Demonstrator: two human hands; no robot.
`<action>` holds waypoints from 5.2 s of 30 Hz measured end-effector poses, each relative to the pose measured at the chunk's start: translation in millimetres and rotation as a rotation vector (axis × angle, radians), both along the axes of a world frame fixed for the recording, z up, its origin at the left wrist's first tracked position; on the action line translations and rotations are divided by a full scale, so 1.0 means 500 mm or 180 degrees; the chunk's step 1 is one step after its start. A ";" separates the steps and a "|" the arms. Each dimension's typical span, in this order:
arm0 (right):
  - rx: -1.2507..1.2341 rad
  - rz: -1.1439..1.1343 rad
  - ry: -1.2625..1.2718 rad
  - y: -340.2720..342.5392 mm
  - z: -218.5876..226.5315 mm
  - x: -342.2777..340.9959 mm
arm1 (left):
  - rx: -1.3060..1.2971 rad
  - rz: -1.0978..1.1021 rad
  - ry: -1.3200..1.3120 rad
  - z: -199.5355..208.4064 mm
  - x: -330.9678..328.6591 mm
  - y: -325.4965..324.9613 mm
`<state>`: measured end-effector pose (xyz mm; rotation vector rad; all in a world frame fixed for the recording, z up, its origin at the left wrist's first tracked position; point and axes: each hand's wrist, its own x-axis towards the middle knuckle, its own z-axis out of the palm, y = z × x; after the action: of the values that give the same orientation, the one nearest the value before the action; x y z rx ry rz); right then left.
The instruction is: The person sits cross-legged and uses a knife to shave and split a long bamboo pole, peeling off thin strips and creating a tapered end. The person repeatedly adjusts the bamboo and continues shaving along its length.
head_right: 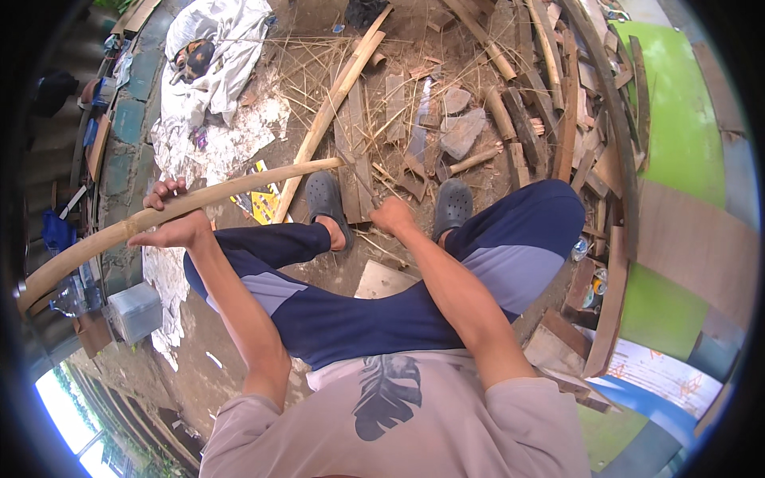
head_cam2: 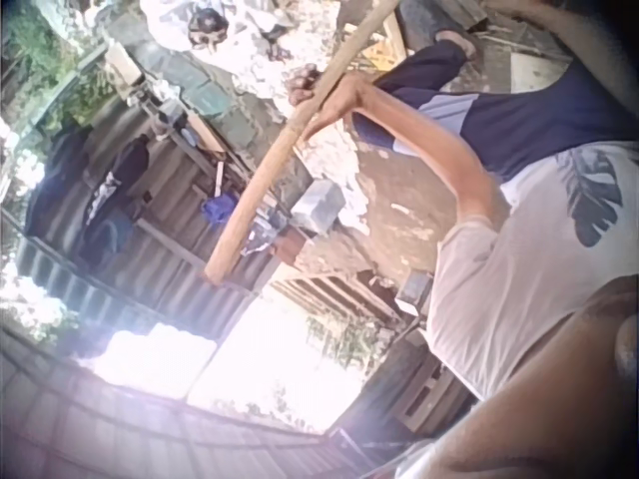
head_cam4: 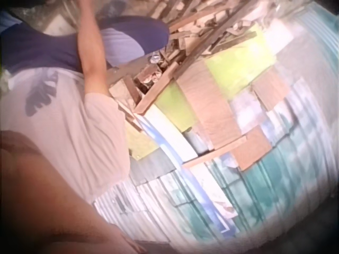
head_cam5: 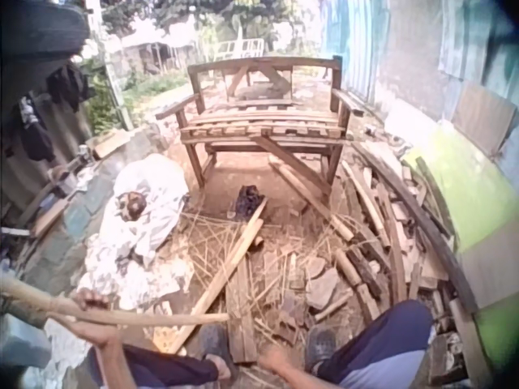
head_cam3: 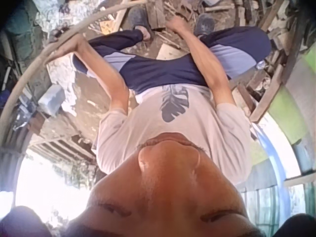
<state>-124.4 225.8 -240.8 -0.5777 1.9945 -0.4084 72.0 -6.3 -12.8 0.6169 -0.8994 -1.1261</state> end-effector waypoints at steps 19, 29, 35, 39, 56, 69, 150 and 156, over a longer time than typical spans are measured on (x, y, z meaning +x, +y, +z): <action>-0.0604 0.0553 0.0190 -0.083 -0.026 -0.008 | -0.0032 -0.1397 0.0067 -0.023 0.054 -0.064; 0.0091 0.0361 0.0385 -0.054 -0.094 -0.063 | -0.0151 -0.1687 0.0136 -0.021 0.036 -0.070; -0.0937 0.0459 0.0091 -0.081 -0.009 0.000 | -0.0207 -0.1840 0.0088 -0.018 0.038 -0.065; -0.0032 0.0182 0.0071 -0.031 -0.169 -0.060 | -0.0234 -0.2150 0.0181 -0.023 0.043 -0.068; -0.0316 0.0237 -0.0221 -0.066 -0.088 -0.012 | -0.0262 -0.2412 0.0210 -0.017 0.035 -0.056; -0.0211 0.0059 0.0408 -0.024 -0.146 -0.037 | -0.0256 -0.2482 0.0180 -0.011 0.012 -0.063; 0.0149 -0.0098 -0.0176 -0.031 -0.184 -0.027 | 0.0080 -0.0811 -0.0143 -0.010 0.001 -0.068; -0.0871 0.0093 -0.0187 -0.046 -0.062 0.062 | 0.0616 0.0674 -0.0334 0.002 -0.031 -0.049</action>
<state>-93.6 202.9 -271.9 -0.7552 1.8848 -0.6790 56.5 -30.7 -11.6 0.9159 -0.7983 -1.0027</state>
